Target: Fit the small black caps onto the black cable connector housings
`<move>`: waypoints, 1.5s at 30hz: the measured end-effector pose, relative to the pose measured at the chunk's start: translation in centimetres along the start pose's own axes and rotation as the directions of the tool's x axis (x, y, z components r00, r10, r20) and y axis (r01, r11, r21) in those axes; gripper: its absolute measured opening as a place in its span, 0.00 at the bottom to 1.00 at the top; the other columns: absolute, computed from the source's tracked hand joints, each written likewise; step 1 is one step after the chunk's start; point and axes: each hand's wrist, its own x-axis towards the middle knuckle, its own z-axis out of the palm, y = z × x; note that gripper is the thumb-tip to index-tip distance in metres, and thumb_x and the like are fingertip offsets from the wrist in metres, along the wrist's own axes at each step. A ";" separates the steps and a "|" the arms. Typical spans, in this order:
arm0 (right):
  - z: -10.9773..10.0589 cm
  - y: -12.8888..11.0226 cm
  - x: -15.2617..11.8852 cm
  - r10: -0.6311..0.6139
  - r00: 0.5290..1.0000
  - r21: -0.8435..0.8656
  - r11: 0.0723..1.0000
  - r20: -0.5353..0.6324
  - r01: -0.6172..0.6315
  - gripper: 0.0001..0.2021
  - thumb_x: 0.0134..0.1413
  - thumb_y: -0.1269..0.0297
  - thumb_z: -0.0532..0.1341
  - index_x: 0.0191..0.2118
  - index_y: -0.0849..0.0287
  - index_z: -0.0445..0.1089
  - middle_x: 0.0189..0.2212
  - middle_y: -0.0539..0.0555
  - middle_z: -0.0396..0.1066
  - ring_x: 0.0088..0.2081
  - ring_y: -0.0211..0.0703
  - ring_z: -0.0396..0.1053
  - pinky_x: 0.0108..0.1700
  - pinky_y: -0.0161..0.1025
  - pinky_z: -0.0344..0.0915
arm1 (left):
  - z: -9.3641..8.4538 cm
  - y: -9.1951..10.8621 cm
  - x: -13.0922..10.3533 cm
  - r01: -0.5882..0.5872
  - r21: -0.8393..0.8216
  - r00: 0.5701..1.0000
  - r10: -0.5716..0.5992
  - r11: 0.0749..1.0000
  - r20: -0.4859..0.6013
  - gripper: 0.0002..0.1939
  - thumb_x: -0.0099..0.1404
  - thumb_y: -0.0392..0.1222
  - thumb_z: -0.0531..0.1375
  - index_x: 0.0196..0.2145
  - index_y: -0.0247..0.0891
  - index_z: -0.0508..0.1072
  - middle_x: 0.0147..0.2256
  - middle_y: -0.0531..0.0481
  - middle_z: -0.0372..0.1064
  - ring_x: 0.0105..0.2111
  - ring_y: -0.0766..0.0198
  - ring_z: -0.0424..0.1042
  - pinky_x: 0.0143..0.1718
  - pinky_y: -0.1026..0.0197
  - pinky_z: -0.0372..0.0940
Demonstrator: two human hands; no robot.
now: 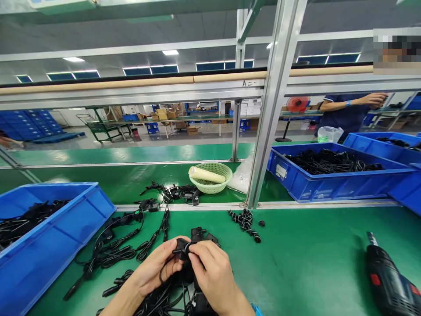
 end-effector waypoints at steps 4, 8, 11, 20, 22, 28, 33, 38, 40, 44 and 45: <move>-0.1 0.1 -0.3 -0.021 0.999 -0.051 0.998 0.048 0.023 0.12 0.62 0.79 0.57 0.48 0.59 0.67 0.40 0.53 0.71 0.41 0.37 0.69 0.44 0.35 0.69 | -0.2 0.0 0.0 0.006 0.028 0.999 -0.005 1.000 -0.032 0.24 0.55 0.49 0.73 0.45 0.32 0.77 0.32 0.47 0.70 0.28 0.70 0.71 0.32 0.68 0.75; -0.1 0.3 -0.4 -0.039 0.997 -0.063 0.997 0.070 0.044 0.11 0.63 0.78 0.57 0.48 0.60 0.66 0.40 0.53 0.71 0.40 0.37 0.69 0.44 0.35 0.67 | -0.4 -0.4 0.1 0.000 0.061 0.999 0.002 0.998 -0.034 0.25 0.56 0.50 0.73 0.45 0.31 0.76 0.32 0.47 0.69 0.27 0.70 0.71 0.32 0.68 0.74; 0.2 0.7 -0.4 -0.026 0.998 -0.124 0.992 0.060 0.033 0.03 0.65 0.74 0.57 0.41 0.61 0.67 0.33 0.51 0.70 0.34 0.36 0.67 0.36 0.35 0.63 | -0.4 -0.7 0.1 -0.011 0.106 1.000 0.011 0.994 -0.002 0.23 0.59 0.49 0.71 0.46 0.32 0.75 0.33 0.47 0.70 0.28 0.70 0.71 0.33 0.68 0.73; -0.1 0.8 -0.1 -0.003 0.992 -0.294 0.955 0.130 0.041 0.10 0.70 0.64 0.51 0.37 0.61 0.65 0.30 0.51 0.66 0.31 0.39 0.61 0.34 0.36 0.53 | -0.5 -1.0 0.2 -0.100 0.193 0.994 0.088 0.976 0.067 0.18 0.65 0.48 0.66 0.46 0.32 0.73 0.36 0.47 0.69 0.30 0.71 0.71 0.36 0.69 0.71; 0.0 1.0 -0.2 -0.036 0.992 -0.336 0.939 0.124 0.076 0.10 0.69 0.69 0.51 0.35 0.61 0.63 0.29 0.51 0.64 0.30 0.39 0.60 0.34 0.37 0.52 | -0.7 -1.1 0.2 -0.102 0.220 0.994 0.088 0.970 0.070 0.19 0.64 0.49 0.67 0.45 0.32 0.73 0.36 0.47 0.69 0.30 0.69 0.72 0.36 0.68 0.71; 0.3 1.5 -0.4 0.095 0.987 -0.154 0.985 0.127 -0.075 0.16 0.68 0.51 0.54 0.44 0.61 0.66 0.34 0.50 0.70 0.32 0.35 0.67 0.33 0.32 0.60 | -0.7 -1.1 0.1 -0.214 0.276 0.977 0.203 0.937 0.071 0.20 0.63 0.51 0.67 0.45 0.34 0.72 0.37 0.46 0.70 0.32 0.69 0.71 0.36 0.69 0.68; 0.0 0.2 3.0 -0.013 0.980 0.045 0.999 0.199 0.004 0.17 0.66 0.62 0.58 0.58 0.56 0.62 0.50 0.53 0.69 0.49 0.38 0.67 0.52 0.34 0.65 | -1.3 0.5 -0.3 -0.340 0.362 0.934 0.266 0.868 0.239 0.30 0.61 0.59 0.66 0.53 0.40 0.66 0.39 0.47 0.71 0.36 0.65 0.71 0.40 0.65 0.66; -1.0 1.1 7.3 0.358 0.933 0.301 0.894 -0.033 -0.333 0.20 0.60 0.56 0.64 0.54 0.59 0.65 0.45 0.54 0.71 0.39 0.36 0.70 0.42 0.33 0.69 | -2.1 4.1 -1.9 -0.437 0.800 0.893 0.300 0.410 0.335 0.18 0.63 0.50 0.65 0.43 0.33 0.72 0.30 0.49 0.69 0.35 0.62 0.69 0.41 0.62 0.63; -1.2 2.3 7.5 0.462 0.887 0.401 0.814 -0.010 -0.420 0.26 0.58 0.50 0.63 0.55 0.62 0.63 0.45 0.58 0.70 0.40 0.39 0.69 0.42 0.35 0.70 | -2.4 5.7 -2.7 -0.378 0.892 0.839 0.499 0.249 0.216 0.14 0.66 0.47 0.61 0.44 0.34 0.73 0.31 0.49 0.68 0.31 0.64 0.68 0.36 0.63 0.63; -0.6 5.1 5.2 0.557 0.804 0.265 0.759 0.207 -0.594 0.27 0.56 0.45 0.61 0.50 0.64 0.65 0.44 0.58 0.70 0.40 0.41 0.68 0.42 0.38 0.67 | -2.9 7.8 -4.8 -0.280 0.945 0.812 0.566 0.169 0.140 0.16 0.68 0.48 0.58 0.48 0.36 0.71 0.35 0.50 0.69 0.26 0.66 0.71 0.31 0.65 0.64; -0.4 5.6 4.3 0.562 0.788 0.206 0.765 0.251 -0.611 0.24 0.55 0.47 0.62 0.48 0.64 0.68 0.42 0.57 0.71 0.39 0.41 0.68 0.42 0.38 0.66 | -2.9 7.9 -5.4 -0.245 0.954 0.860 0.493 0.173 0.131 0.16 0.69 0.49 0.57 0.48 0.37 0.71 0.35 0.50 0.69 0.24 0.67 0.70 0.29 0.65 0.63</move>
